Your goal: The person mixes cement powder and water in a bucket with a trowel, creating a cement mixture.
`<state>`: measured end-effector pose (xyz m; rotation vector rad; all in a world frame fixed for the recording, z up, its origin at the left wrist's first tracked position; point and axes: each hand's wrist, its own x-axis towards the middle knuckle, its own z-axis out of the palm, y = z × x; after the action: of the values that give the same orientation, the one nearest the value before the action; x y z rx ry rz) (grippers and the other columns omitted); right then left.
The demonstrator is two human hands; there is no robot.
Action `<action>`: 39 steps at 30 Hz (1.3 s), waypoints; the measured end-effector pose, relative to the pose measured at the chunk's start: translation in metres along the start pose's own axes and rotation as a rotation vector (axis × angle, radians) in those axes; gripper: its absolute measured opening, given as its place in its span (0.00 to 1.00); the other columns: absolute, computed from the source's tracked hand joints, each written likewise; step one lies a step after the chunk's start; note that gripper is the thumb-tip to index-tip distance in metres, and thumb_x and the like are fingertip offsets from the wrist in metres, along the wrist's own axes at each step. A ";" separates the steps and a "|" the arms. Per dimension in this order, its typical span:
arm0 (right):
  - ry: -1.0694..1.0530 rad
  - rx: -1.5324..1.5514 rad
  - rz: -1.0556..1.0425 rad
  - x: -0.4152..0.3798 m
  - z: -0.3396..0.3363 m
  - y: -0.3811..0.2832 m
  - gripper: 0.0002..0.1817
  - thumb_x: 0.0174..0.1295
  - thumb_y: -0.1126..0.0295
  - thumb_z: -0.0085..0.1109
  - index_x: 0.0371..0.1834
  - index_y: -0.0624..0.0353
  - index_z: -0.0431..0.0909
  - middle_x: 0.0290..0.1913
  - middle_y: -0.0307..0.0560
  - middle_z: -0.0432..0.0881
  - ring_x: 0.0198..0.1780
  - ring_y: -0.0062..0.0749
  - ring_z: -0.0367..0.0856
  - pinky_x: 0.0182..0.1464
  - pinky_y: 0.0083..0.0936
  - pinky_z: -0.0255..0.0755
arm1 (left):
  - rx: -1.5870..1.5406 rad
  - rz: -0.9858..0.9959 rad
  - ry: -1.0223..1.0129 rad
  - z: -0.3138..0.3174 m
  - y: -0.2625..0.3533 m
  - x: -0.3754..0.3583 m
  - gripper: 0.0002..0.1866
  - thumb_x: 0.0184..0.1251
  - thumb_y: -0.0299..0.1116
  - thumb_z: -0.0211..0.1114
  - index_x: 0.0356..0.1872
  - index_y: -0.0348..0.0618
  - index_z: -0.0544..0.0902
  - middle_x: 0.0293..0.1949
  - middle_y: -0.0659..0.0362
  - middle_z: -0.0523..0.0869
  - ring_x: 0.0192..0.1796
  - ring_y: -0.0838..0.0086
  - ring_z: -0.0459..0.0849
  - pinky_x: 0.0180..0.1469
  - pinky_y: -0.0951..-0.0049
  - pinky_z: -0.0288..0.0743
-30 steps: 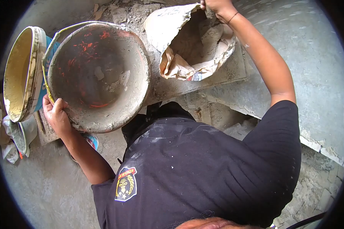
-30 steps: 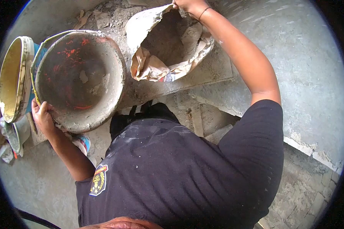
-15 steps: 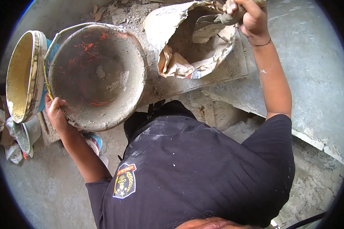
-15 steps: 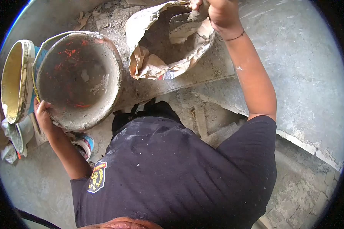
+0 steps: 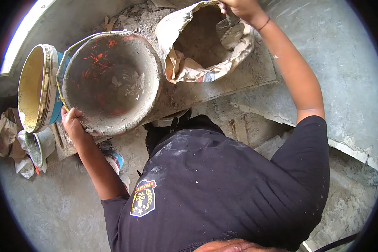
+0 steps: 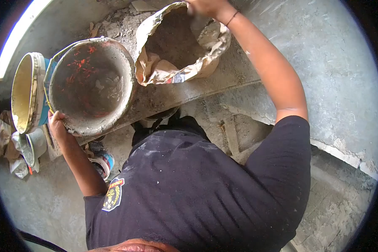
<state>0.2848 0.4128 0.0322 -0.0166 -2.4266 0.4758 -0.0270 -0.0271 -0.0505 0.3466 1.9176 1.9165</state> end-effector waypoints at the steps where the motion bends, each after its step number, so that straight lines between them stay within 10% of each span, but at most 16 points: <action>1: -0.038 0.329 0.386 -0.006 0.009 0.003 0.10 0.58 0.80 0.57 0.20 0.58 0.72 0.22 0.37 0.74 0.20 0.23 0.77 0.24 0.24 0.73 | 0.033 0.004 0.024 0.002 0.002 -0.003 0.17 0.45 0.18 0.51 0.39 0.39 0.76 0.31 0.63 0.78 0.30 0.77 0.74 0.37 0.80 0.70; 9: 0.306 0.804 0.591 -0.012 0.028 0.005 0.11 0.62 0.78 0.59 0.23 0.55 0.70 0.19 0.36 0.75 0.20 0.24 0.77 0.26 0.25 0.74 | 0.149 0.070 0.105 0.004 0.000 -0.010 0.10 0.48 0.20 0.52 0.33 0.41 0.75 0.30 0.65 0.73 0.31 0.77 0.70 0.38 0.78 0.65; 15: 0.269 0.075 0.580 -0.038 0.000 -0.030 0.16 0.56 0.66 0.74 0.38 0.61 0.76 0.33 0.37 0.81 0.36 0.20 0.80 0.37 0.23 0.75 | 0.285 0.178 0.039 -0.018 -0.015 0.005 0.09 0.48 0.22 0.53 0.32 0.43 0.74 0.30 0.65 0.72 0.32 0.76 0.71 0.39 0.76 0.65; 17: 0.478 -0.161 0.424 -0.070 -0.018 -0.043 0.13 0.51 0.80 0.59 0.41 0.64 0.84 0.42 0.49 0.88 0.45 0.33 0.87 0.47 0.34 0.81 | 0.306 0.153 0.040 -0.033 -0.024 0.015 0.02 0.46 0.18 0.53 0.23 0.33 0.73 0.37 0.60 0.72 0.39 0.74 0.71 0.44 0.76 0.65; 19: 1.136 0.169 0.428 -0.107 -0.003 -0.084 0.10 0.56 0.80 0.56 0.40 0.65 0.84 0.40 0.52 0.87 0.43 0.34 0.86 0.47 0.29 0.80 | 0.266 0.134 0.007 -0.038 -0.026 0.022 0.01 0.46 0.19 0.54 0.22 0.32 0.72 0.38 0.59 0.73 0.40 0.72 0.72 0.45 0.75 0.65; 21: 1.266 0.105 0.577 -0.176 0.027 -0.104 0.11 0.59 0.85 0.50 0.36 0.66 0.84 0.38 0.48 0.86 0.43 0.30 0.84 0.48 0.24 0.79 | 0.152 0.098 0.007 -0.037 -0.025 0.021 0.01 0.45 0.19 0.54 0.22 0.32 0.72 0.38 0.58 0.72 0.40 0.71 0.72 0.46 0.75 0.65; 25: 0.863 0.126 1.078 -0.242 0.101 -0.131 0.18 0.56 0.84 0.47 0.47 0.68 0.83 0.45 0.54 0.87 0.48 0.40 0.85 0.53 0.31 0.77 | 0.261 0.164 0.041 -0.022 -0.013 0.006 0.05 0.45 0.18 0.52 0.27 0.35 0.71 0.37 0.61 0.71 0.39 0.73 0.70 0.46 0.76 0.65; 31: 0.436 -0.053 0.917 -0.217 0.125 -0.126 0.20 0.56 0.81 0.46 0.50 0.66 0.83 0.52 0.60 0.85 0.56 0.54 0.83 0.61 0.35 0.73 | 0.203 0.042 0.073 -0.012 -0.001 -0.002 0.11 0.46 0.19 0.51 0.33 0.39 0.73 0.36 0.63 0.71 0.37 0.75 0.71 0.44 0.77 0.66; 37: 0.829 -0.158 1.009 -0.231 0.110 -0.112 0.18 0.58 0.80 0.49 0.49 0.67 0.84 0.51 0.63 0.85 0.57 0.49 0.83 0.62 0.36 0.73 | 0.211 0.039 0.105 0.006 0.009 -0.014 0.13 0.48 0.22 0.52 0.37 0.44 0.73 0.31 0.65 0.73 0.32 0.76 0.72 0.37 0.78 0.67; 39: 0.335 -0.092 1.159 -0.211 0.116 -0.115 0.18 0.58 0.80 0.47 0.46 0.69 0.86 0.49 0.59 0.87 0.52 0.44 0.86 0.58 0.35 0.75 | 0.204 0.032 0.096 0.009 0.013 -0.015 0.13 0.48 0.22 0.52 0.38 0.44 0.74 0.31 0.65 0.74 0.32 0.77 0.72 0.38 0.78 0.67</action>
<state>0.3912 0.2390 -0.1399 -1.4558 -1.8832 0.7561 -0.0106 -0.0256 -0.0361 0.3515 2.1901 1.7907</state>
